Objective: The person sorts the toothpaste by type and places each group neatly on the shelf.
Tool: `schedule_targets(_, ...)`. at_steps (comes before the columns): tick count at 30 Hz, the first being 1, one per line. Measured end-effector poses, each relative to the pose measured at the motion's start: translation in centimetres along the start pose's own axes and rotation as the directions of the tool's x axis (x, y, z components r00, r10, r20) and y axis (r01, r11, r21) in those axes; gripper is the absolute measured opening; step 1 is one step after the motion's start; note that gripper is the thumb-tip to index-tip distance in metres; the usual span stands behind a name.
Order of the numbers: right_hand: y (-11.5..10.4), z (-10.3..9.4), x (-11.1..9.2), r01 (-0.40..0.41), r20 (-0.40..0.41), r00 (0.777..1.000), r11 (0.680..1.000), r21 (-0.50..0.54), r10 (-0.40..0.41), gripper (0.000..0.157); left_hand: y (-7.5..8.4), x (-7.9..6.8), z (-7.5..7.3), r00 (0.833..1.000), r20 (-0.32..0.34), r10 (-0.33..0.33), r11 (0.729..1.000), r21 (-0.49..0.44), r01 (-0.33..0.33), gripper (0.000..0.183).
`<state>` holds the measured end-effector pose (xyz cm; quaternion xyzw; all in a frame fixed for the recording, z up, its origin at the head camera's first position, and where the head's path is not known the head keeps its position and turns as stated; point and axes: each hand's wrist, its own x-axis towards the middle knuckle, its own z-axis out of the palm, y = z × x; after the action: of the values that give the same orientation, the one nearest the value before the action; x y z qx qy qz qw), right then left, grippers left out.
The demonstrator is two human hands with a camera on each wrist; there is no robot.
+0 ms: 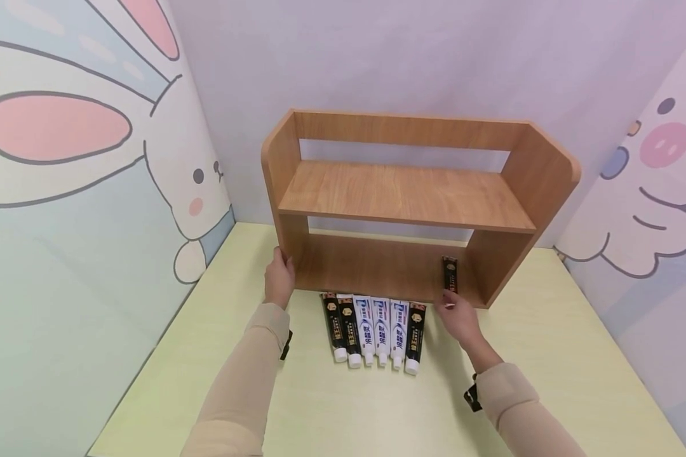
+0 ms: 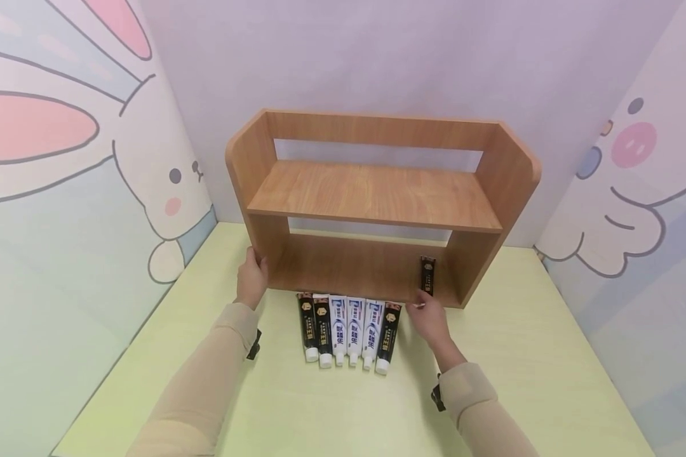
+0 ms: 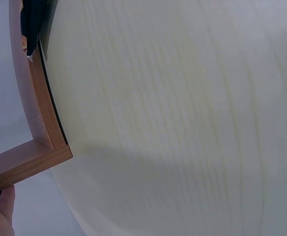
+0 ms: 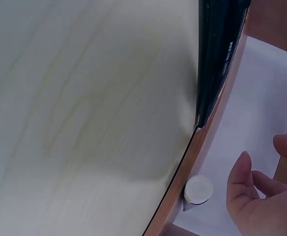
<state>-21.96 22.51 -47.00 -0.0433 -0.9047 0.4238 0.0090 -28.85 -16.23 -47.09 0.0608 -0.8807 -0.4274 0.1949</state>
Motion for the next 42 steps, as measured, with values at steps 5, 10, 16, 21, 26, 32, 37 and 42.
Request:
schedule_targets(5,0.0,0.4,-0.4,-0.037,0.032,0.999,0.999,0.012,0.037,0.054,-0.1,0.1,0.0,1.0,-0.001,0.005,1.0,0.01,-0.005,0.023)
schedule_targets(10,0.0,0.8,-0.8,-0.027,0.044,0.999,1.0,-0.001,0.027,0.052,-0.1,0.2,0.0,1.0,0.008,-0.007,1.0,-0.003,0.007,0.024)
schedule_targets(16,-0.1,1.2,-1.4,-0.062,0.072,0.995,0.998,-0.005,0.062,0.054,0.0,0.1,0.1,0.999,0.021,-0.027,0.999,-0.016,0.028,0.028)
schedule_targets(21,0.0,1.7,-1.7,-0.103,0.094,0.99,0.995,-0.001,0.103,0.052,0.0,0.1,0.0,0.999,0.025,-0.035,0.999,-0.009,0.036,0.028)
schedule_targets(26,0.2,2.2,-1.9,-0.11,0.107,0.988,0.994,-0.021,0.111,0.051,0.2,0.1,-0.1,0.998,0.035,-0.043,0.999,-0.017,0.043,0.03)
schedule_targets(32,0.2,2.7,-2.6,-0.103,0.132,0.986,0.995,-0.016,0.105,0.051,0.4,-0.1,-0.2,0.999,0.032,-0.033,0.999,-0.009,0.033,0.028)
schedule_targets(37,0.3,2.9,-2.9,-0.079,0.143,0.986,0.997,-0.019,0.081,0.052,0.4,-0.1,-0.3,0.999,0.029,-0.034,0.999,-0.019,0.034,0.028)
schedule_targets(42,0.2,3.0,-3.1,-0.102,0.166,0.98,0.994,-0.038,0.107,0.052,0.3,-0.1,-0.2,0.999,0.023,-0.027,1.0,-0.011,0.027,0.027)
